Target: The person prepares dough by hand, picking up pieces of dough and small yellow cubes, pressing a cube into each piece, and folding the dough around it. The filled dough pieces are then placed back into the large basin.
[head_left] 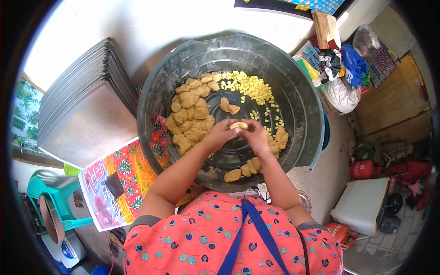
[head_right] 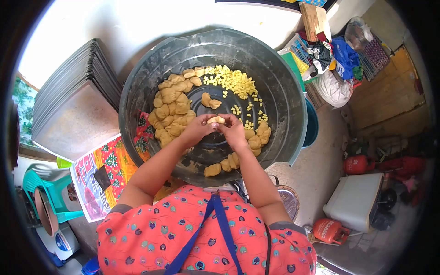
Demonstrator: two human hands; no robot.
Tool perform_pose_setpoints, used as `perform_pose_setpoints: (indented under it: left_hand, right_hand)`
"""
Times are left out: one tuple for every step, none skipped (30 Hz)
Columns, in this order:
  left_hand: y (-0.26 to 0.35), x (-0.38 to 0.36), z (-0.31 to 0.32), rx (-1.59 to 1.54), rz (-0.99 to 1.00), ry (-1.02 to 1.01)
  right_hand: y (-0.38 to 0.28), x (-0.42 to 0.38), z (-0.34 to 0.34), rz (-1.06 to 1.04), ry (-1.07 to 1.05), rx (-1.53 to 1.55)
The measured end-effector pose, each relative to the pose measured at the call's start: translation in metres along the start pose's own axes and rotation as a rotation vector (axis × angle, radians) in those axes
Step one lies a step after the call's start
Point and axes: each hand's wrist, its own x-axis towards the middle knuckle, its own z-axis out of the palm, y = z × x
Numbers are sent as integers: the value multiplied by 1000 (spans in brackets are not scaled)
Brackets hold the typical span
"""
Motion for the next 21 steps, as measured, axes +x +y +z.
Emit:
perform_pose_setpoints:
  left_hand:
    - [-4, 1, -3, -22, -7, -30]
    - [-7, 2, -6, -45, -14, -62]
    - [-3, 2, -7, 26, 1, -29]
    - [3, 1, -7, 97, 16, 3]
    - [8, 0, -6, 168, 30, 34]
    - [8, 0, -5, 178, 70, 2]
    - [7, -1, -4, 188, 109, -29]
    - [7, -1, -3, 198, 150, -60]
    - [9, -3, -1, 151, 116, -45]
    - [11, -4, 0, 103, 83, -31]
    - [13, -5, 2, 54, 51, -15]
    - [16, -7, 3, 47, 43, -43]
    - [18, -8, 3, 40, 34, -71]
    - [21, -8, 3, 35, 24, -97]
    - [21, -8, 2, 140, -13, -151]
    - [16, -6, 0, 243, -52, -206]
    - [10, -5, -2, 343, -97, -263]
    - [-4, -4, -6, 513, -39, -298]
    - [-6, -6, -4, 633, -64, -355]
    - [-6, -9, 0, 752, -88, -416]
    - [-9, -12, 4, 869, -111, -478]
  right_hand:
    - [2, 0, 1, -31, 0, 33]
    - [4, 0, 2, -63, 2, 65]
    - [-4, -3, 4, -8, -25, 196]
    - [-18, -8, 7, 46, -51, 327]
    - [-26, -10, 8, 100, -75, 458]
    - [-21, -7, 6, 135, -54, 436]
    - [-14, -2, 2, 170, -33, 415]
    - [-8, 1, -1, 204, -13, 393]
    - [-7, 1, -2, 195, -7, 393]
    - [-6, 0, -4, 185, -2, 392]
    - [-6, 0, -7, 175, 2, 390]
    - [-9, -2, -8, 149, 14, 357]
    - [-18, -7, -8, 124, 25, 325]
    - [-28, -10, -8, 98, 36, 295]
    - [-38, -14, -10, -2, 85, 202]
    - [-50, -18, -15, -100, 136, 107]
    - [-64, -25, -22, -193, 191, 11]
    - [-84, -33, -30, -266, 303, -76]
    - [-104, -38, -42, -338, 416, -166]
    - [-116, -42, -61, -414, 506, -212]
    - [-125, -44, -84, -489, 596, -261]
